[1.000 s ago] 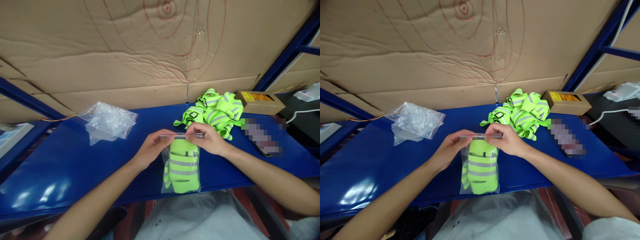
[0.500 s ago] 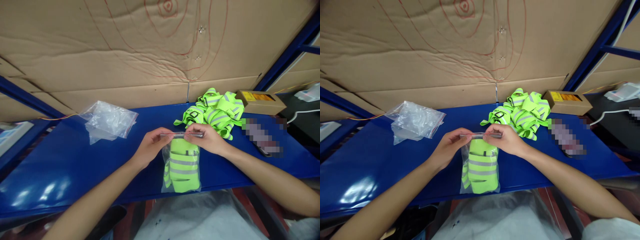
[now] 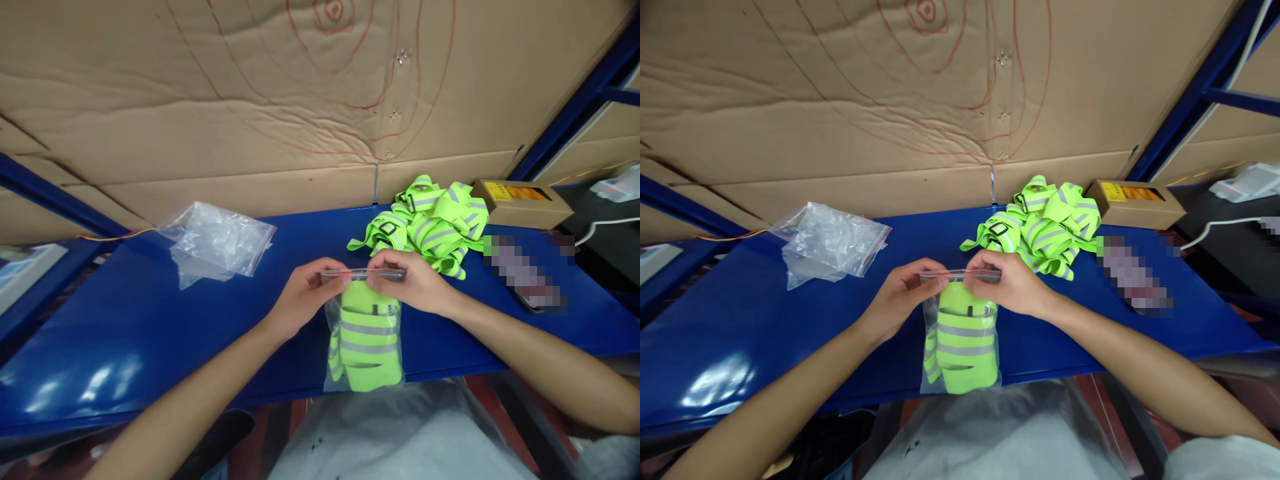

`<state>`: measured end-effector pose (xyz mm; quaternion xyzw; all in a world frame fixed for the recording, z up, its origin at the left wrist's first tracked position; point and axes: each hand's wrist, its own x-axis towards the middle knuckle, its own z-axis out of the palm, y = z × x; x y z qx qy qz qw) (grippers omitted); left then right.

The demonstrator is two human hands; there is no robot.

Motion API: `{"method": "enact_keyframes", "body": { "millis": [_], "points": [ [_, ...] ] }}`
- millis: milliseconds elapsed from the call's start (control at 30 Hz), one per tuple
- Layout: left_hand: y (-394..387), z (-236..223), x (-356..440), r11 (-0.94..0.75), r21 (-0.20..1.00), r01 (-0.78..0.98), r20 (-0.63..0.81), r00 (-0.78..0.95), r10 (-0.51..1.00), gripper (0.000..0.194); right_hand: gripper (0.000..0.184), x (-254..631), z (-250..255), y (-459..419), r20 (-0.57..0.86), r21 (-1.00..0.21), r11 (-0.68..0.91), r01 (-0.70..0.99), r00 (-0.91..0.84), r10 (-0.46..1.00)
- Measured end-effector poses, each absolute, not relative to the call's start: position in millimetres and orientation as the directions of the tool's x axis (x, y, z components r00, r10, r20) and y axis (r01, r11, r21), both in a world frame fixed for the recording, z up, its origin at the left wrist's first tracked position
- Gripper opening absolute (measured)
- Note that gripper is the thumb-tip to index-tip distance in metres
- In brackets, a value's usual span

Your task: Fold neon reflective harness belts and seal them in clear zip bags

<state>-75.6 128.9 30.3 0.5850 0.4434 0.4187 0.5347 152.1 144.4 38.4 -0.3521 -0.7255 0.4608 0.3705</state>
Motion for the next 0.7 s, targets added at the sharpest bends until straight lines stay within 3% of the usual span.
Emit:
{"method": "enact_keyframes", "body": {
  "millis": [267, 700],
  "points": [
    [132, 19, -73, -0.001, 0.995, 0.095, -0.028, 0.302, 0.953, 0.026, 0.009, 148, 26, 143, 0.156, -0.945, 0.273, 0.180, -0.485, 0.860],
    [132, 18, -74, 0.039, 0.994, 0.099, -0.070, 0.341, 0.937, 0.027, 0.012, 148, 27, 144, 0.201, -0.907, 0.352, 0.230, -0.500, 0.843]
  ]
}}
